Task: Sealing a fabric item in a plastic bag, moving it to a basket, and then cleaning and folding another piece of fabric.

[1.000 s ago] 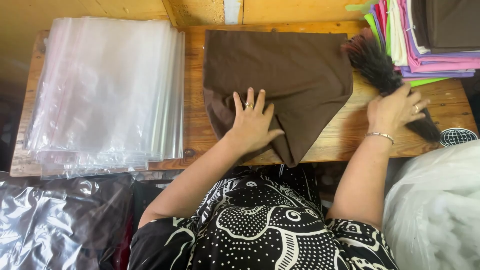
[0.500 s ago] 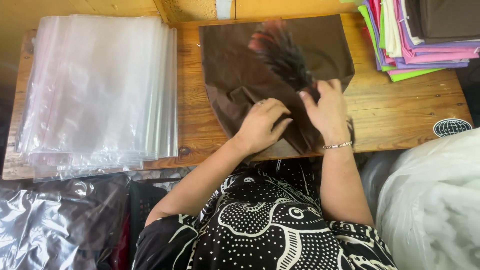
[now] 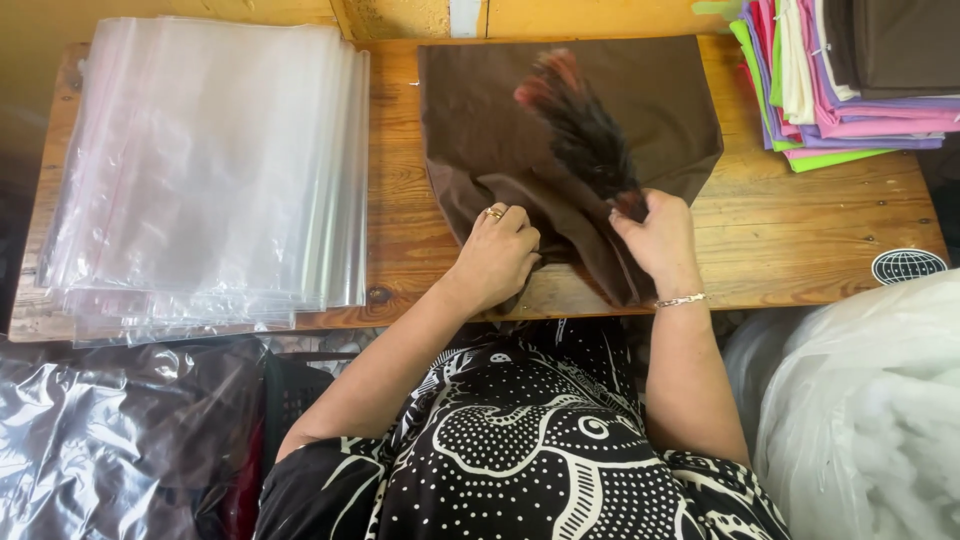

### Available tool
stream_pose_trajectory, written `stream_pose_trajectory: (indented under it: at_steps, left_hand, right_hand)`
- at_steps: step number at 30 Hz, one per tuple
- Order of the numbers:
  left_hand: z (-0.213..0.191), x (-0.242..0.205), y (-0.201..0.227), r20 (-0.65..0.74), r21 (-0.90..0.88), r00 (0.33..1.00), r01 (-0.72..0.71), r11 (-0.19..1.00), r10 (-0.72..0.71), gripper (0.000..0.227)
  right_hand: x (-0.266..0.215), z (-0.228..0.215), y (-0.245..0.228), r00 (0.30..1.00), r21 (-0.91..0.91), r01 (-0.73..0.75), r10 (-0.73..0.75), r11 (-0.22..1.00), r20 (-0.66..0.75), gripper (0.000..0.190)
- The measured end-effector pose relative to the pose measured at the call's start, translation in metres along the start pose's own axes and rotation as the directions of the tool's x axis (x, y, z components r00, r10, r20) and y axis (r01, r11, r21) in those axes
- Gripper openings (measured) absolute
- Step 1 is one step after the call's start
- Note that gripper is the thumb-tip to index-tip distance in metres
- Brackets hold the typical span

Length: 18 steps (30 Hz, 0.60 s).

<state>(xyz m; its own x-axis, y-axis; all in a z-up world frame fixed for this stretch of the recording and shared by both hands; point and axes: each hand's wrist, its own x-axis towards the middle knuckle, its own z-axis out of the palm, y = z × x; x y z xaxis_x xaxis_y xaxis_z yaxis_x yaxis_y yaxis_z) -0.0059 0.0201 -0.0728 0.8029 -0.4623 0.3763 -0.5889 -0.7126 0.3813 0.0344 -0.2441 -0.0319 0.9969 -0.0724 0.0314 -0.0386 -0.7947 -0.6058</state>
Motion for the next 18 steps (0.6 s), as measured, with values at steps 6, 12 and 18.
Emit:
stream_pose_trajectory:
  at_steps: [6, 12, 18]
  left_hand:
    - [-0.082, 0.005, 0.011, 0.069, -0.417, 0.997, 0.058, 0.907, -0.032, 0.012]
    - [-0.122, 0.013, 0.021, 0.199, -0.444, 0.977, 0.161, 0.881, -0.078, 0.006]
    - [-0.128, 0.001, 0.014, 0.439, -0.388, 0.891, 0.306, 0.869, -0.118, 0.007]
  right_hand:
    - [-0.019, -0.040, -0.006, 0.997, 0.174, -0.006, 0.020, 0.985, -0.074, 0.032]
    - [-0.044, -0.019, -0.048, 0.998, -0.207, -0.055, 0.062, 0.977, 0.030, 0.048]
    - [-0.014, -0.019, 0.036, 0.977, -0.104, -0.118, 0.096, 0.988, -0.190, 0.032]
